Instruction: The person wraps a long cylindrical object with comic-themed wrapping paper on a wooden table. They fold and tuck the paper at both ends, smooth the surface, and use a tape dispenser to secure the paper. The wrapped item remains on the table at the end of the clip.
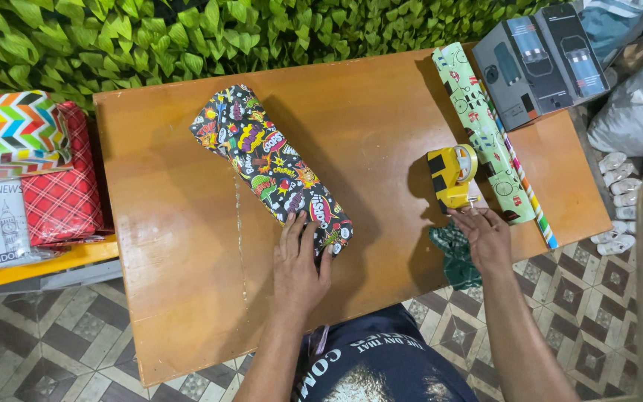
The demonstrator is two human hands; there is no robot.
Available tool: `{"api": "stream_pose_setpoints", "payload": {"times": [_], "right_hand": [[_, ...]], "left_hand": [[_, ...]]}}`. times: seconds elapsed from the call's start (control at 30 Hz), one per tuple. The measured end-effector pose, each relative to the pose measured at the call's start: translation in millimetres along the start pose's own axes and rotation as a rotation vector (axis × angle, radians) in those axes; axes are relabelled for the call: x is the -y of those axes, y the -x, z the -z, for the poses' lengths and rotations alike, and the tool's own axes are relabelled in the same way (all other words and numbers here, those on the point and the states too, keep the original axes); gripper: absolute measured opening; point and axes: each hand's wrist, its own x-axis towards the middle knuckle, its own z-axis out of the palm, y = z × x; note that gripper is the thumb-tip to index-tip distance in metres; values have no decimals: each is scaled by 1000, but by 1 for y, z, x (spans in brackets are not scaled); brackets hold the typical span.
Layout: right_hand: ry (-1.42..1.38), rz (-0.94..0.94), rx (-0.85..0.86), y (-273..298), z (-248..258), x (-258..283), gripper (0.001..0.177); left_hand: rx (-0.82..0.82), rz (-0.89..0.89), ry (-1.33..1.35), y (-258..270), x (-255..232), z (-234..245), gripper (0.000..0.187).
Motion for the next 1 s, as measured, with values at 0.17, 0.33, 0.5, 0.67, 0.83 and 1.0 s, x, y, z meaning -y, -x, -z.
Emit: {"api": "stream_pose_setpoints", "payload": {"times": [0.17,0.33,0.5,0.67,0.83,1.0], "right_hand": [[99,18,-19,-2,12,13,16],[72,32,-31,-11,24,15,8],[100,-2,-26,-15,24,-2,11],[295,-33,-27,-25,26,-20,18],[567,27,-27,-30,23,-32,23],[589,-28,-91,-13,6,-8,24]], "left_hand": [[-7,-18,-12,-1,0,0,52],[1,-17,-17,0,-1,0,52],[-4,-21,-25,-2,-1,2,52],[2,-14,2,-1,-1,2,52],[7,-8,0,-2,-2,4,52],[-5,-11,23,-4,-5,7,49]]}}
